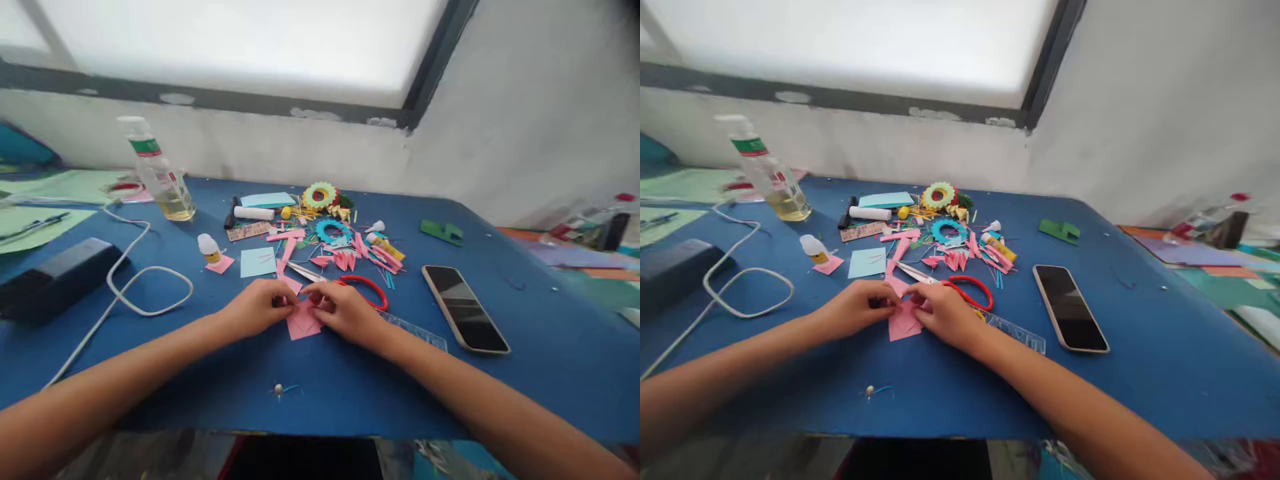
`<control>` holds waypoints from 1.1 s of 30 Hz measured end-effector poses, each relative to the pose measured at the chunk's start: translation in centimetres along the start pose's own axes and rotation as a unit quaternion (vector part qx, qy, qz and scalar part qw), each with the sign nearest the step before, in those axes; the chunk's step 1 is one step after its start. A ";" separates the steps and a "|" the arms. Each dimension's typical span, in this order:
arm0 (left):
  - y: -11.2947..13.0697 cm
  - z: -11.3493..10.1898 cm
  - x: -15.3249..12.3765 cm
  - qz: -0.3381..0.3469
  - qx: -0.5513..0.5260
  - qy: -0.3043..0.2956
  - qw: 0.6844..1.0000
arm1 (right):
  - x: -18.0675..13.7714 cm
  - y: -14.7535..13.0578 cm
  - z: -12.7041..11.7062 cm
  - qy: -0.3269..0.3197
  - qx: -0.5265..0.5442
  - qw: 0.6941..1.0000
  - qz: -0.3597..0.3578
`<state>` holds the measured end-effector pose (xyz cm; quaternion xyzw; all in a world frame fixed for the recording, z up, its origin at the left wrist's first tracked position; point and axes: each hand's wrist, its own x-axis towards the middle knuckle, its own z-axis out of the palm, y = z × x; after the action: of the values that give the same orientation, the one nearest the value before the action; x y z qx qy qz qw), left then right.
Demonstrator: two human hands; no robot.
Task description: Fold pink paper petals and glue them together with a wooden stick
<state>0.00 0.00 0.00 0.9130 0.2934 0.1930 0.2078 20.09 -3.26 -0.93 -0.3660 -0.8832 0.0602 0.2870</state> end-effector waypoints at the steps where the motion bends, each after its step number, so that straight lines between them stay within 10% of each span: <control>1: -0.2 0.0 0.0 -0.002 -0.018 -0.001 1.000 | -0.1 0.2 -0.1 -0.010 0.006 1.000 -0.013; 10: -0.4 -0.5 -0.9 0.189 0.201 -0.088 0.957 | -1.5 -0.5 -0.6 -0.064 -0.057 0.991 -0.099; 19: 2.0 0.1 -1.6 0.140 0.325 -0.096 0.930 | -1.9 -2.0 -0.1 -0.026 -0.192 0.980 -0.045; 33: 1.9 -0.9 -1.7 -0.042 0.160 -0.066 0.984 | -2.2 -2.0 -1.3 -0.039 -0.191 0.980 0.036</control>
<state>-0.83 -2.19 1.26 0.9321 0.3442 0.0737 0.0856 20.90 -6.35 -0.24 -0.4431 -0.8752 -0.0846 0.1746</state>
